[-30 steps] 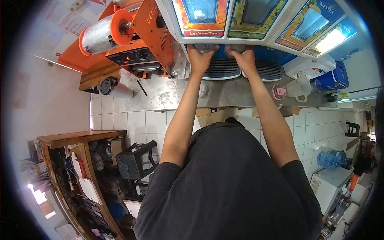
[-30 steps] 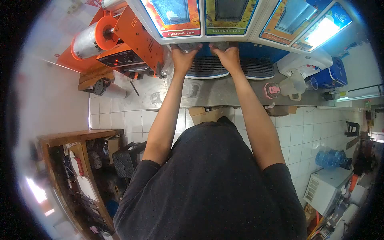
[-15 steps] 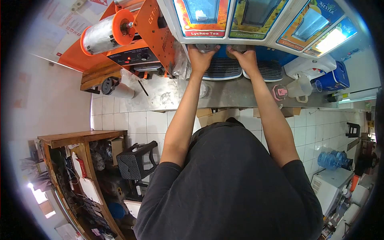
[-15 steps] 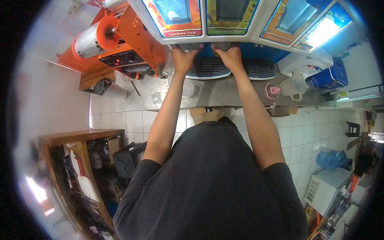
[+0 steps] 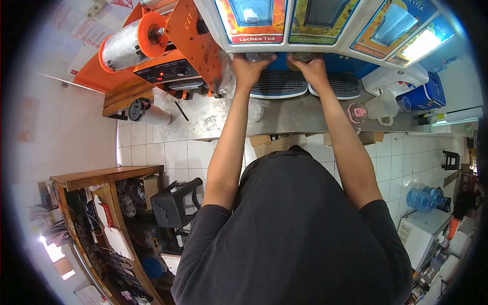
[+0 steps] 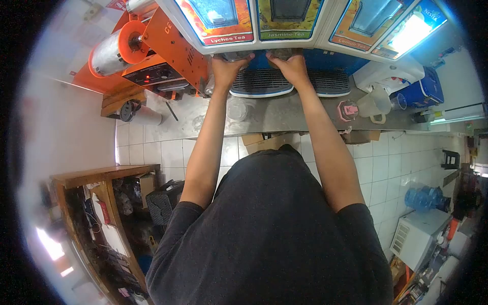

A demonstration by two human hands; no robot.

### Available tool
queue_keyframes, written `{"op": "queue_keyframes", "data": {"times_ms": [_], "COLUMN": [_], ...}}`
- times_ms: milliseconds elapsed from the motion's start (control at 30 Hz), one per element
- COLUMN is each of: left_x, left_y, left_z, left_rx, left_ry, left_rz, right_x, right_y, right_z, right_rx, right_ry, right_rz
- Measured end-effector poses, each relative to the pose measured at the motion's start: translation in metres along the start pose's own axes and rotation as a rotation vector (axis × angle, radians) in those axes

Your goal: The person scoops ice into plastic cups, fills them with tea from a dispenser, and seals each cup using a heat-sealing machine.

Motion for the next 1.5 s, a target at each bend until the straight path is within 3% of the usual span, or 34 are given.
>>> {"op": "queue_keyframes", "data": {"times_ms": [100,367,667,900,1067,1500], "left_x": [0.003,0.001,0.001,0.002,0.0,0.001], "left_y": [0.0,-0.001,-0.001,0.001,-0.001,-0.001], "left_z": [0.007,0.005,-0.002,-0.003,0.005,-0.006], "left_rx": [-0.006,-0.016,-0.004,-0.043,0.038,0.006], "left_ry": [0.023,0.025,0.025,0.01,-0.005,0.021], "left_rz": [-0.018,-0.02,-0.021,0.019,-0.003,0.006], "right_x": [-0.003,-0.004,-0.006,-0.002,-0.003,-0.003], "right_y": [-0.002,-0.001,-0.002,0.001,-0.002,0.0], "right_z": [0.012,0.007,0.018,0.004,0.006,0.004], "right_rx": [-0.055,-0.093,-0.125,-0.046,-0.077,0.002], "right_ry": [-0.055,0.176,0.036,0.159,-0.04,0.04], "right_rz": [-0.065,0.057,-0.018,0.101,-0.04,0.014]}}
Point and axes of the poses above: each hand's wrist, its own x-axis towards the middle knuckle, its own y-axis out of the palm, z = x × y, the point moved 6 cm from there along x, towards the middle knuckle, and after that the axes turned 11 degrees about z, right-handed, at the moved point
